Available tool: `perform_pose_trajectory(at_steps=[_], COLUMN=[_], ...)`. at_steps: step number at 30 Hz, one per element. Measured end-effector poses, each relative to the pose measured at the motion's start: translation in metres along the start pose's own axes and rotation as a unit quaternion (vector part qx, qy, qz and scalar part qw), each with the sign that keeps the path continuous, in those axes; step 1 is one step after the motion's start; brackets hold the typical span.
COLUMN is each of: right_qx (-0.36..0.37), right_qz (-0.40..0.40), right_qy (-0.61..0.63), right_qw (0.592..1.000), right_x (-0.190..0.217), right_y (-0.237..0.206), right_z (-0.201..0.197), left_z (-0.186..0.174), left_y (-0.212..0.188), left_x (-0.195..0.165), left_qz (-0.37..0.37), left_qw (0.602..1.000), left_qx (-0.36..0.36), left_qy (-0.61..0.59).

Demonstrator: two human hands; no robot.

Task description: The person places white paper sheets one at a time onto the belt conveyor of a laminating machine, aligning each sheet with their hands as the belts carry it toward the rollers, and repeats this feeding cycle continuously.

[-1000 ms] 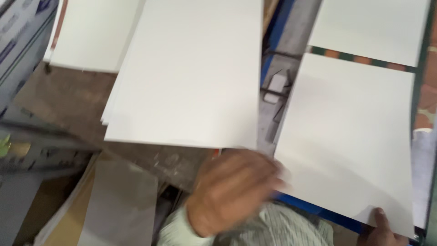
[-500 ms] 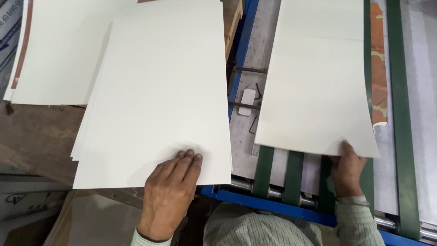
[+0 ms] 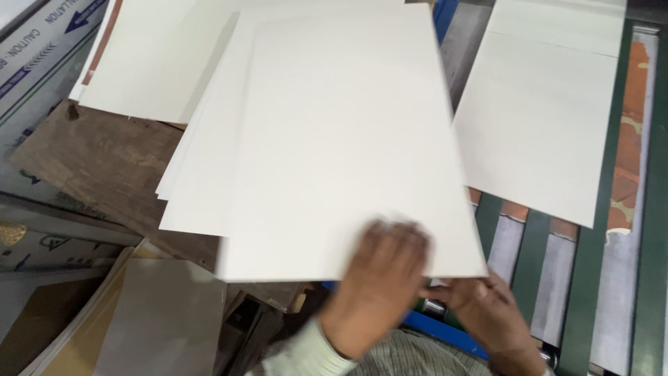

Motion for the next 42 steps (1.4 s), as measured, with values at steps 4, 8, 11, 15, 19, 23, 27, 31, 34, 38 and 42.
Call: perform_pose_trajectory(at_steps=[4, 8, 11, 15, 19, 23, 27, 31, 34, 38, 42], right_qx=[-0.286, -0.425, -0.562, -0.588, -0.61, -0.615, -0.629, -0.651, -0.581, -0.529, -0.456], right_qz=[0.074, 0.002, 0.03, -0.06, -0.075, -0.088, -0.095, -0.078, -0.161, -0.073, 0.039], right_qy=[-0.039, -0.128, -0.155, -0.172, -0.23, -0.203, -0.192, -0.153, -0.193, -0.173, -0.125], right_qw=[0.955, 0.896, 0.812, 0.788, 0.754, 0.757, 0.747, 0.74, 0.774, 0.828, 0.88], right_x=[0.002, 0.039, 0.054, 0.06, 0.037, 0.002, -0.014, -0.004, 0.02, 0.031, 0.024], right_y=[0.0, -0.005, -0.025, -0.051, -0.094, -0.132, -0.134, -0.1, -0.058, -0.018, -0.007], right_z=[-0.014, -0.059, -0.103, -0.141, -0.15, -0.144, -0.145, -0.159, -0.167, -0.17, -0.154], left_z=[0.013, -0.019, -0.037, -0.041, -0.039, -0.038, -0.036, -0.035, -0.033, -0.029, -0.04], left_y=[-0.003, -0.022, -0.028, -0.022, -0.023, -0.028, -0.029, -0.032, -0.036, -0.037, -0.039], left_x=[-0.021, 0.02, 0.048, 0.067, 0.073, 0.074, 0.072, 0.071, 0.069, 0.063, 0.075], left_qz=[0.032, -0.007, -0.02, 0.012, 0.014, 0.001, 0.002, -0.012, -0.032, -0.032, 0.0], left_qw=[0.991, 1.0, 0.998, 0.992, 0.994, 0.994, 0.995, 0.995, 0.995, 0.994, 0.999], left_qx=[0.046, 0.004, -0.005, -0.011, -0.047, -0.072, -0.082, -0.083, -0.076, -0.078, -0.045], left_qy=[-0.125, -0.02, 0.057, 0.123, 0.097, 0.077, 0.06, 0.06, 0.052, 0.065, 0.009])
Point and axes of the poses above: each hand's wrist, its own y-axis towards the middle knuckle, its own z-axis out of the palm, x = y × z, the point moved 4 cm from there along y, towards the middle knuckle, and after that the axes turned 10 degrees about -y, right-handed, at the moved point
